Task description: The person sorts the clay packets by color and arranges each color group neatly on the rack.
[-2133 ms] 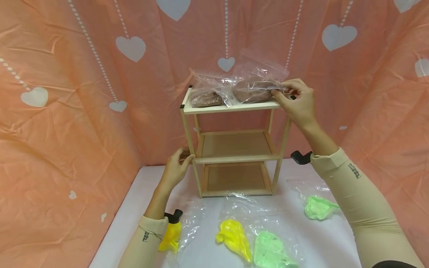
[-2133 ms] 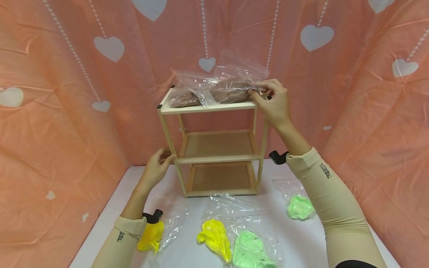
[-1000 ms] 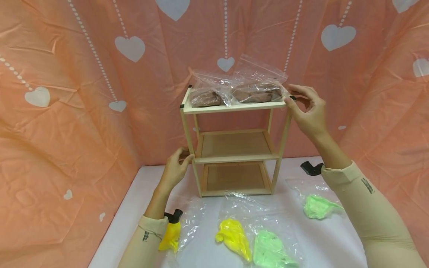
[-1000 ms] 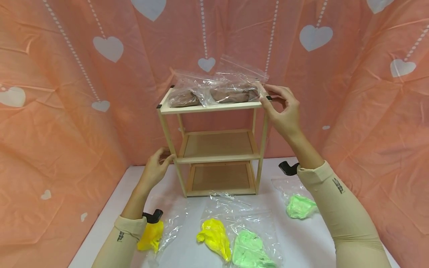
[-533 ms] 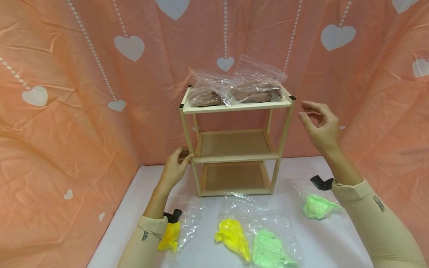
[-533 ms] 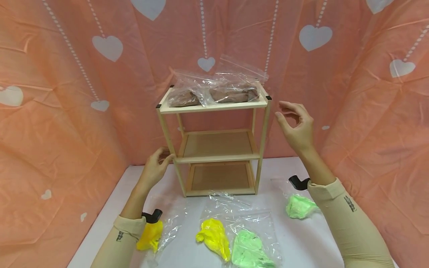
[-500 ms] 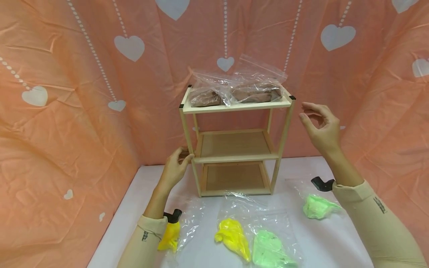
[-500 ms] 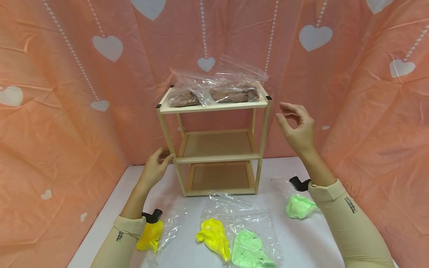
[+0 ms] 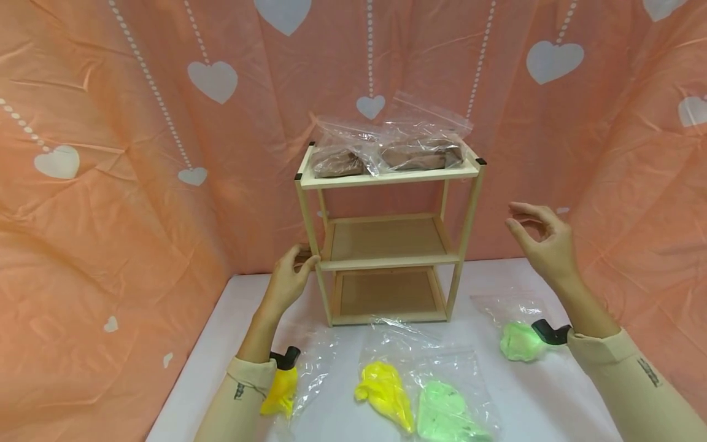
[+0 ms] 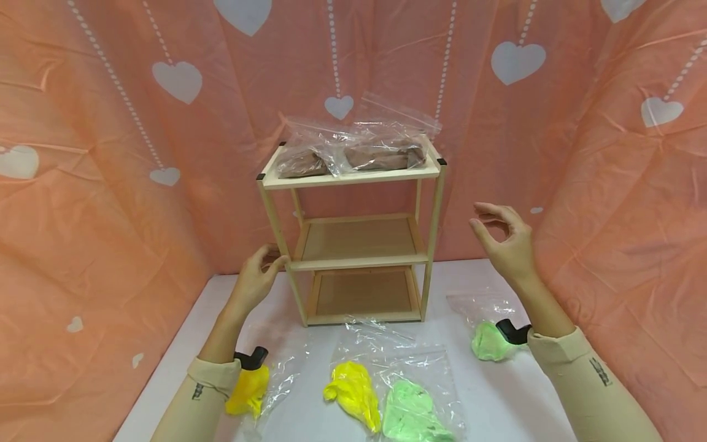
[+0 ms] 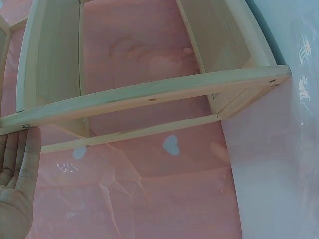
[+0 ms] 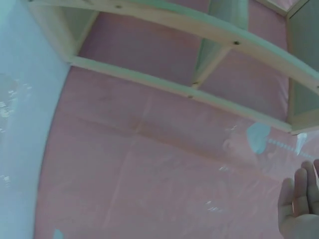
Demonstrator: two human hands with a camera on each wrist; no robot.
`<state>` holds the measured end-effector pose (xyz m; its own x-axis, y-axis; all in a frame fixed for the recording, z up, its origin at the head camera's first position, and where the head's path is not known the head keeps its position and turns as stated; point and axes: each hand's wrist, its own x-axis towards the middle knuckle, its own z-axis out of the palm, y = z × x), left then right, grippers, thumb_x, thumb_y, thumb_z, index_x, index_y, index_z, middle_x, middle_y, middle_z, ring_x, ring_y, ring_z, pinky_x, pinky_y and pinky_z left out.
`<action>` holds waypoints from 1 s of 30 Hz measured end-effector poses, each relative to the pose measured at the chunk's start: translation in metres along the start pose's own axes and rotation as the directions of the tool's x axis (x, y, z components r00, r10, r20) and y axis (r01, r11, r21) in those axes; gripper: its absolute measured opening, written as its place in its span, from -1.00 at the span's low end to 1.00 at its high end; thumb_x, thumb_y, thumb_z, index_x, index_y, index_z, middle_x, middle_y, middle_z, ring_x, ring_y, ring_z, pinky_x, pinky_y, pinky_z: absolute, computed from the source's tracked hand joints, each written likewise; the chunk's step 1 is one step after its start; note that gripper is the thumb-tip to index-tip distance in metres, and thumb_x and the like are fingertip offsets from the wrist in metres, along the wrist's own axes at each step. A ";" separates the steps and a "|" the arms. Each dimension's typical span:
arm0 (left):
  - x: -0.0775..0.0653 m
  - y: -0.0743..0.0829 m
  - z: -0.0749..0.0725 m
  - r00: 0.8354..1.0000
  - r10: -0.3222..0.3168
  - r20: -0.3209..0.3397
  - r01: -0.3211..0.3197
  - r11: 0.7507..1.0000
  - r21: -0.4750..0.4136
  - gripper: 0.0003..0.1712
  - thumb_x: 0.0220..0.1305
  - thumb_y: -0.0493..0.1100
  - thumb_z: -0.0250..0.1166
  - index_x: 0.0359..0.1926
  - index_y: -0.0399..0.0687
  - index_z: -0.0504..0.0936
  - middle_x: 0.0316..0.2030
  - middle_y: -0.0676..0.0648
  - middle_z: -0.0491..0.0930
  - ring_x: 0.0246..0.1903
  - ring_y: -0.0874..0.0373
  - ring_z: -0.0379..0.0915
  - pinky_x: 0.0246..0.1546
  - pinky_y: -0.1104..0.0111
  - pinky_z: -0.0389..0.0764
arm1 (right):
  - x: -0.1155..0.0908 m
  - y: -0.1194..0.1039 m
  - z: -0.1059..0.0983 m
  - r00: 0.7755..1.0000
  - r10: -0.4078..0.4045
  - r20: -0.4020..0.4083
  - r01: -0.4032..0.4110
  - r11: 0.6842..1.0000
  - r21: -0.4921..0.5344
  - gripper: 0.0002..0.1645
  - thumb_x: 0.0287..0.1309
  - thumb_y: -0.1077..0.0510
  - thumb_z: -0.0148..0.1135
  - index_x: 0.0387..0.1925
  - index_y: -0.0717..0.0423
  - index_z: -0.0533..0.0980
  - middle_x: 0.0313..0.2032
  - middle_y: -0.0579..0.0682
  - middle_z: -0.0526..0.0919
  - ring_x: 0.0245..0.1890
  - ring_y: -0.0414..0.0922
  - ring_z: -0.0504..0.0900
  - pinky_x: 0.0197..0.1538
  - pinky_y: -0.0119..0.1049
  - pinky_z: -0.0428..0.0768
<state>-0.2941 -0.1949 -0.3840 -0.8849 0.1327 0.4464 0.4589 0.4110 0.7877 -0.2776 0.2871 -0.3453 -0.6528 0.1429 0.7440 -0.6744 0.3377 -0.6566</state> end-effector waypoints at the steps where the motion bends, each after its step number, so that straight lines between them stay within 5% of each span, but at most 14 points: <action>1: 0.000 0.000 0.000 1.000 0.000 0.001 0.000 1.000 -0.001 -0.69 0.57 -0.21 0.32 0.17 -0.33 0.62 0.04 -0.30 0.70 0.10 -0.20 0.68 0.21 -0.01 0.73 | -0.003 0.002 -0.003 1.000 0.018 0.015 -0.018 1.000 -0.017 -0.60 0.28 0.50 0.39 0.14 0.50 0.63 -0.07 -0.26 0.76 -0.08 -0.36 0.69 0.08 -0.64 0.62; 15: 0.001 0.001 0.000 1.000 0.000 -0.002 0.000 1.000 0.016 -0.70 0.57 -0.22 0.32 0.17 -0.33 0.61 0.04 -0.31 0.70 0.06 -0.19 0.70 0.17 0.02 0.75 | -0.049 0.042 -0.040 0.964 0.153 0.217 -0.102 0.968 -0.228 -0.60 0.32 0.43 0.40 0.17 0.34 0.65 -0.10 -0.59 0.67 -0.14 -0.56 0.62 -0.06 -0.77 0.55; 30: -0.002 0.003 -0.002 1.000 -0.017 0.011 0.017 0.999 0.037 -0.62 0.60 -0.17 0.30 0.23 -0.36 0.58 0.08 -0.30 0.69 0.12 -0.21 0.66 0.24 -0.05 0.70 | -0.092 0.065 -0.076 0.863 0.286 0.417 -0.074 0.887 -0.456 -0.64 0.33 0.21 0.50 0.11 0.24 0.70 -0.13 0.00 0.80 -0.20 -0.51 0.58 -0.16 -0.65 0.57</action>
<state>-0.2910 -0.1956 -0.3817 -0.8935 0.1351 0.4283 0.4409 0.4458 0.7790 -0.2349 0.3662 -0.4469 -0.8999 -0.1679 0.4025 -0.3928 0.7129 -0.5810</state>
